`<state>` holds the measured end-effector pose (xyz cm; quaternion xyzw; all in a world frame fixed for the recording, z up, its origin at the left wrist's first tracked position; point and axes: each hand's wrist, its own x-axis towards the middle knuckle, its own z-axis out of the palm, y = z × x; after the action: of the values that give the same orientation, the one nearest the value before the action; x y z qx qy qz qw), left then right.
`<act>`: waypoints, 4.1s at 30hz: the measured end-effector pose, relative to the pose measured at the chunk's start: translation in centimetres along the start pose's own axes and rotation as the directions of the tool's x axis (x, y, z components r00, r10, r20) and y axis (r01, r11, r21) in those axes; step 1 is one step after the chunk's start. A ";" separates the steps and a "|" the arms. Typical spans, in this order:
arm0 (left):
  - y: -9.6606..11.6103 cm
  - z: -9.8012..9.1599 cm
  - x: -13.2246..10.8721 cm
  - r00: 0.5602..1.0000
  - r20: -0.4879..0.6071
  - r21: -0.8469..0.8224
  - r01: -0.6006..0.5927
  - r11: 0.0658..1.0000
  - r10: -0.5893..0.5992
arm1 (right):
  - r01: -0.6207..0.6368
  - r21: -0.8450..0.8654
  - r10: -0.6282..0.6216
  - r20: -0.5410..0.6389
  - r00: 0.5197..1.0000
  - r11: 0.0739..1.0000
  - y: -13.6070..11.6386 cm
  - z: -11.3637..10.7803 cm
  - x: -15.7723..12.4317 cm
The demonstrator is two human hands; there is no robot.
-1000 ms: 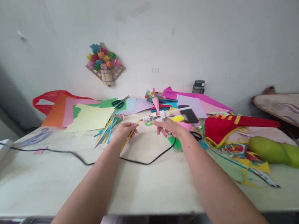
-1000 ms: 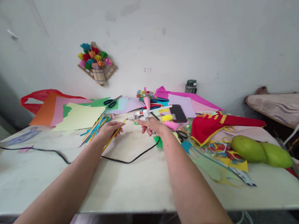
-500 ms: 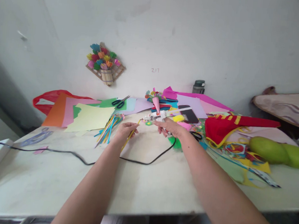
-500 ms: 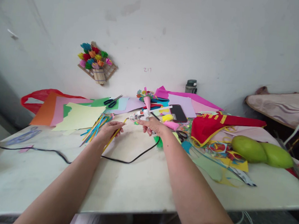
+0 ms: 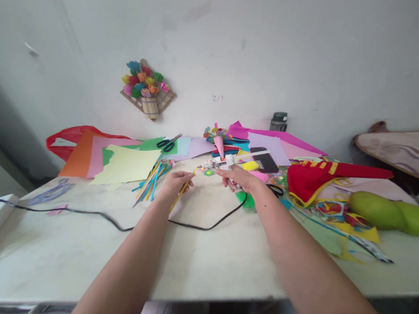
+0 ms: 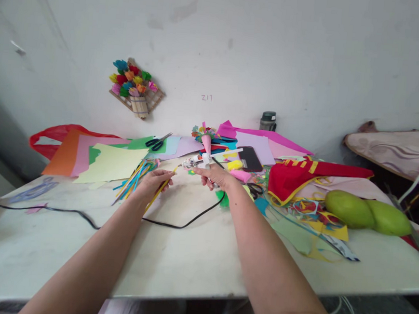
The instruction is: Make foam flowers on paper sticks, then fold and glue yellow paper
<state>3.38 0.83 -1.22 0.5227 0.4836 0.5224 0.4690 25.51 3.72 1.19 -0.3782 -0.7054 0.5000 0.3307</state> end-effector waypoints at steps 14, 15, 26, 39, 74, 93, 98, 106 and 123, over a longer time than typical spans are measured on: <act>0.0 0.1 0.0 1.000 -0.010 0.016 0.003 1.000 -0.003 | -0.003 -0.011 0.003 0.013 1.000 1.000 -0.6 0.1 -0.4; 0.0 0.1 0.0 1.000 -0.010 0.018 0.004 1.000 -0.004 | -0.005 -0.006 0.005 0.016 1.000 1.000 -0.5 0.1 -0.4; 0.1 0.2 -0.1 1.000 -0.004 0.023 0.006 1.000 -0.006 | 0.010 0.011 -0.011 0.022 1.000 1.000 -0.3 0.2 -0.2; 0.4 0.3 -0.2 1.000 -0.018 0.016 0.014 1.000 -0.014 | -0.037 -0.008 0.038 0.014 0.999 0.999 -0.6 0.3 -0.3; 3.8 -2.0 -0.7 0.987 -0.135 -0.316 -0.124 0.941 0.084 | 0.068 -0.882 -0.198 -0.028 0.980 0.465 1.2 10.1 6.3; 1.6 0.1 -0.3 1.000 -0.006 -0.294 0.000 0.956 -0.002 | -0.198 -0.815 -0.208 -0.360 0.909 0.544 0.6 3.9 5.8; 1.5 1.2 -0.4 0.999 0.027 -0.278 0.048 0.959 -0.042 | -0.325 -0.789 -0.043 -0.404 0.914 0.522 1.2 0.2 5.0; 0.9 2.2 -0.2 0.996 0.057 -0.250 0.086 0.965 -0.074 | -0.253 -0.873 -0.073 -0.309 0.948 0.416 1.9 -0.7 4.8; 0.8 2.7 -0.3 0.995 0.045 -0.222 0.097 0.970 -0.090 | 0.093 -0.995 -0.190 0.087 0.978 0.022 2.7 0.1 5.7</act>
<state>6.07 0.48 -0.50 0.4521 0.4374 0.5419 0.5574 23.17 9.18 -0.87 -0.4467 -0.8756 -0.1774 0.0484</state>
